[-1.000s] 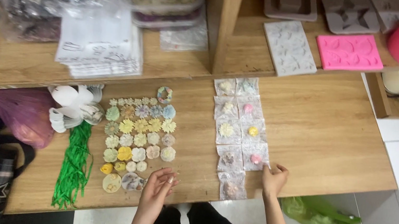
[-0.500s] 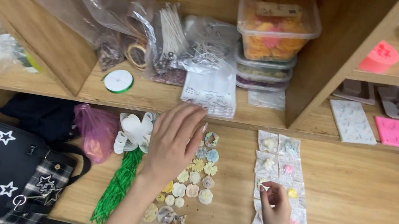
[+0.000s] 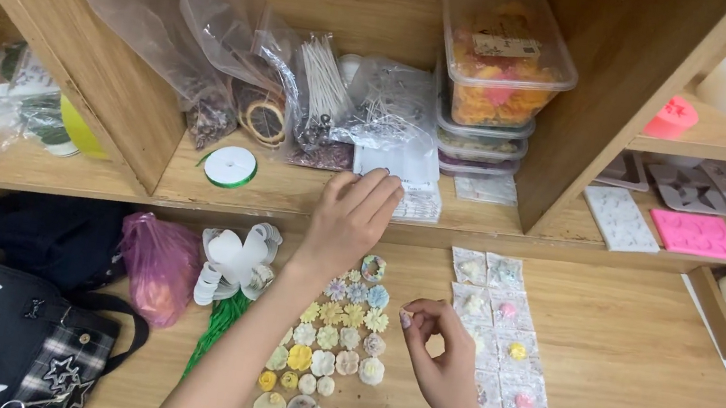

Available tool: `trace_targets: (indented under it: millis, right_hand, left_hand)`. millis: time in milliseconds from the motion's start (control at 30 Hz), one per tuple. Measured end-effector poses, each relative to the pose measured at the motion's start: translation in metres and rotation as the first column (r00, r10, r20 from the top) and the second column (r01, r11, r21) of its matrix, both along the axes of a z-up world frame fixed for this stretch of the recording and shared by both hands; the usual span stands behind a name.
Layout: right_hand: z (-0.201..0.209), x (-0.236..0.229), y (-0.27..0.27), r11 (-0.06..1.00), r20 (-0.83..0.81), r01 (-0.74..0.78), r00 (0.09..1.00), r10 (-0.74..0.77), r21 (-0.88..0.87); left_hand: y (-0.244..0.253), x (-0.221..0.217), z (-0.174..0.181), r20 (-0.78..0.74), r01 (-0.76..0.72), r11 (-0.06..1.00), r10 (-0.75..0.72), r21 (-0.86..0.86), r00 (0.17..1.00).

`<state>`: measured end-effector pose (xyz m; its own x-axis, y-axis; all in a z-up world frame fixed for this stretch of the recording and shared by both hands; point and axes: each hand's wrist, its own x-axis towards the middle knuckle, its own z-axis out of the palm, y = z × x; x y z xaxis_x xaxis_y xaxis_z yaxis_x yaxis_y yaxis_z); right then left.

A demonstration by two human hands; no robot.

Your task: Sorting small wax floral decorations and placing them into individual plastic bags.

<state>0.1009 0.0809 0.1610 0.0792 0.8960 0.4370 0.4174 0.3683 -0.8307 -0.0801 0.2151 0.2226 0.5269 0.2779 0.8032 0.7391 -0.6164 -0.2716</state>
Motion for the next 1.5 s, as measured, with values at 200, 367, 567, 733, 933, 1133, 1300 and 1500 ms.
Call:
trace_targets:
  millis: [200, 367, 567, 733, 933, 1133, 1300, 1500]
  right_hand:
    - [0.000, 0.005, -0.007, 0.997, -0.011, 0.046, 0.999, -0.047, -0.054]
    - [-0.006, 0.007, -0.006, 0.993, -0.062, 0.086, 0.994, -0.091, -0.082]
    - [0.008, -0.005, -0.017, 0.988, -0.178, 0.113, 0.980, -0.093, 0.102]
    - [0.047, -0.014, -0.028, 0.987, -0.143, -0.045, 0.987, 0.067, 0.153]
    - [0.010, -0.015, -0.031, 0.965, -0.479, -0.182, 0.875, 0.072, -0.189]
    - [0.001, -0.015, -0.035, 0.966, -0.548, -0.157, 0.836, 0.019, -0.207]
    - [0.022, -0.013, -0.037, 0.934, -0.513, -0.259, 0.852, 0.101, -0.245]
    - [-0.003, -0.008, -0.041, 0.858, -0.594, -0.312, 0.804, 0.010, -0.408]
  left_hand:
    - [-0.004, 0.006, 0.004, 0.391, 0.195, 0.960, -0.104, -0.200, 0.914]
    - [-0.031, -0.003, 0.007, 0.673, 0.364, 0.897, -0.110, -0.250, 0.731]
    - [-0.094, -0.032, 0.024, 0.853, 0.691, 0.525, 0.148, -0.497, 0.501]
    - [-0.111, -0.043, -0.011, 0.772, 0.806, 0.038, 0.317, -0.591, 0.551]
    - [-0.127, -0.038, -0.051, 0.852, 0.953, -0.027, 0.441, -0.301, 0.281]
    - [-0.147, -0.026, -0.085, 0.738, 0.964, 0.059, 0.656, -0.259, 0.158]
    - [-0.149, -0.019, -0.080, 0.793, 0.942, 0.228, 0.606, -0.245, 0.060]
    - [-0.160, -0.001, -0.089, 0.798, 0.944, 0.243, 0.602, -0.223, 0.033]
